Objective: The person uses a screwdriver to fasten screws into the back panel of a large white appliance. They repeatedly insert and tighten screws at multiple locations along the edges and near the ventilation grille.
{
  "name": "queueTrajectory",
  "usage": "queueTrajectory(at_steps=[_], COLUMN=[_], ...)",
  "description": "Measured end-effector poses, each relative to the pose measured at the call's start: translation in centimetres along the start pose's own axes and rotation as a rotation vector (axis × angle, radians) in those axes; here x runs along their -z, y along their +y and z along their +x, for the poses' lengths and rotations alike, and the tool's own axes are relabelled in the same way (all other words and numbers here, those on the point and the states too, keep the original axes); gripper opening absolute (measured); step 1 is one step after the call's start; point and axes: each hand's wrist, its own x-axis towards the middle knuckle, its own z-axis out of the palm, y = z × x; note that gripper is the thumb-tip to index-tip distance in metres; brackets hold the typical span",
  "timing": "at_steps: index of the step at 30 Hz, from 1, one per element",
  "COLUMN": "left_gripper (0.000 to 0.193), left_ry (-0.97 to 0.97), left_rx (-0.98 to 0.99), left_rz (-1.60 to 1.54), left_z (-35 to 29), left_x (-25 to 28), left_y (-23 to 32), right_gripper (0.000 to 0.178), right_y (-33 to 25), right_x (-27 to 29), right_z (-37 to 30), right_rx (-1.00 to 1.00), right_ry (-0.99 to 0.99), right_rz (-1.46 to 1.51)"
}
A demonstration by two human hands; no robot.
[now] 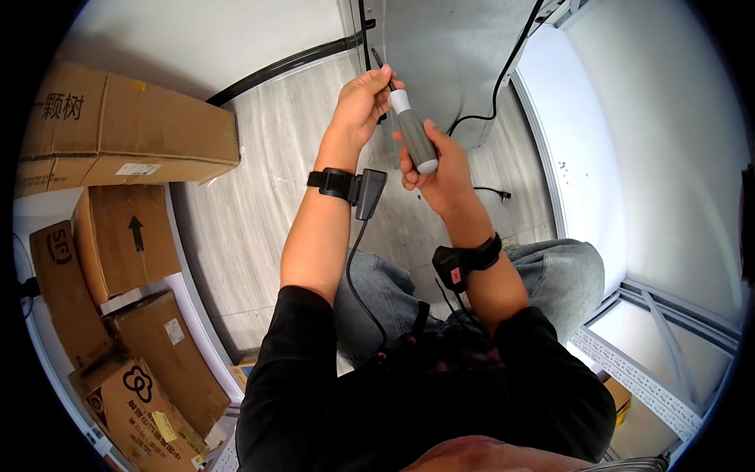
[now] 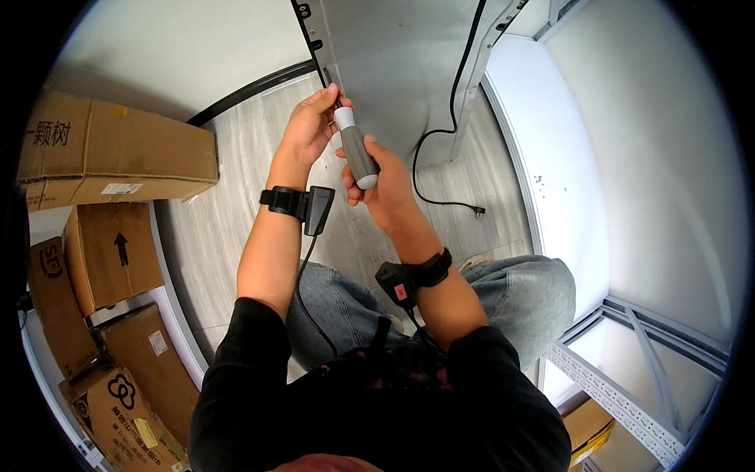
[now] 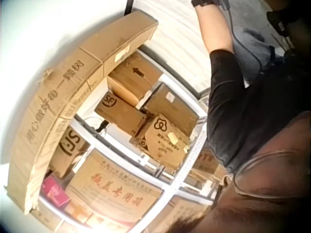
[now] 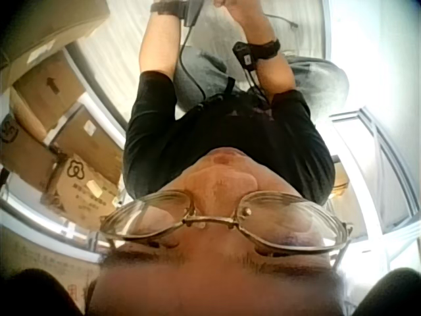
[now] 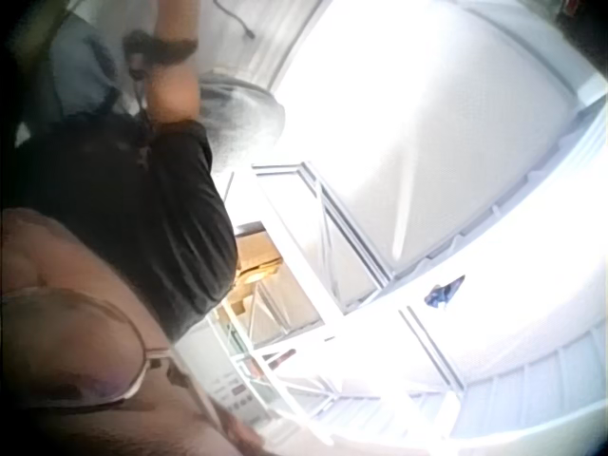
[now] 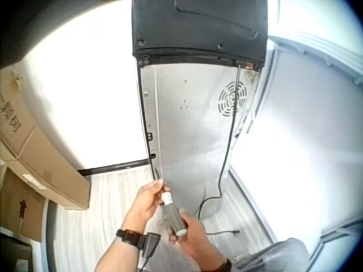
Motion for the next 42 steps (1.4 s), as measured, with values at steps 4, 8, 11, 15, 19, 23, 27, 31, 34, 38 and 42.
queueTrajectory(at_steps=[4, 8, 11, 15, 19, 23, 27, 31, 34, 38, 42], left_gripper=[0.021, 0.022, 0.021, 0.02, 0.02, 0.02, 0.02, 0.02, 0.018, 0.017, 0.022], left_ry=[-0.003, 0.035, 0.051, 0.033, 0.036, 0.017, -0.003, -0.116, -0.27, -0.451, -0.472], left_rx=[0.017, 0.027, 0.029, 0.007, 0.017, 0.008, 0.008, -0.014, -0.064, -0.169, -0.189], left_rz=[0.004, 0.068, 0.07, 0.044, 0.019, 0.001, 0.004, -0.071, -0.182, -0.2, -0.187], left_z=[-0.5, -0.7, -0.8, -0.6, -1.0, -0.7, -0.5, -0.2, -0.1, -0.8, -2.1], left_x=[0.0, -0.2, -0.3, 0.1, -0.2, 0.2, 0.1, 0.2, 0.3, -2.8, -7.8], left_y=[0.3, 0.2, 0.4, 0.3, 0.6, 0.3, 0.1, -0.2, 0.1, 0.5, -0.5], right_gripper=[0.029, 0.028, 0.029, 0.038, 0.043, 0.046, 0.042, 0.04, 0.035, 0.031, 0.03], right_y=[0.0, 1.1, 0.6, 0.1, 0.1, 0.0, -0.2, -1.6, -5.7, -13.0, -21.1], right_x=[-0.6, -0.9, -1.3, -0.8, -0.3, 0.1, 0.1, 0.7, 1.3, 2.9, 3.2], right_z=[-0.1, 0.1, -0.1, -0.5, -0.5, -0.9, -1.7, -2.2, -3.1, -4.6, -7.7], right_rx=[0.038, 0.174, 0.122, 0.008, 0.006, 0.008, -0.012, -0.029, 0.012, 0.127, 0.196], right_ry=[0.117, 0.228, 0.224, 0.075, 0.033, -0.054, -0.069, 0.027, 0.055, 0.103, 0.02], right_rz=[-0.187, -0.435, -0.162, 0.007, -0.03, 0.015, 0.074, -0.135, -0.509, -0.997, -1.34])
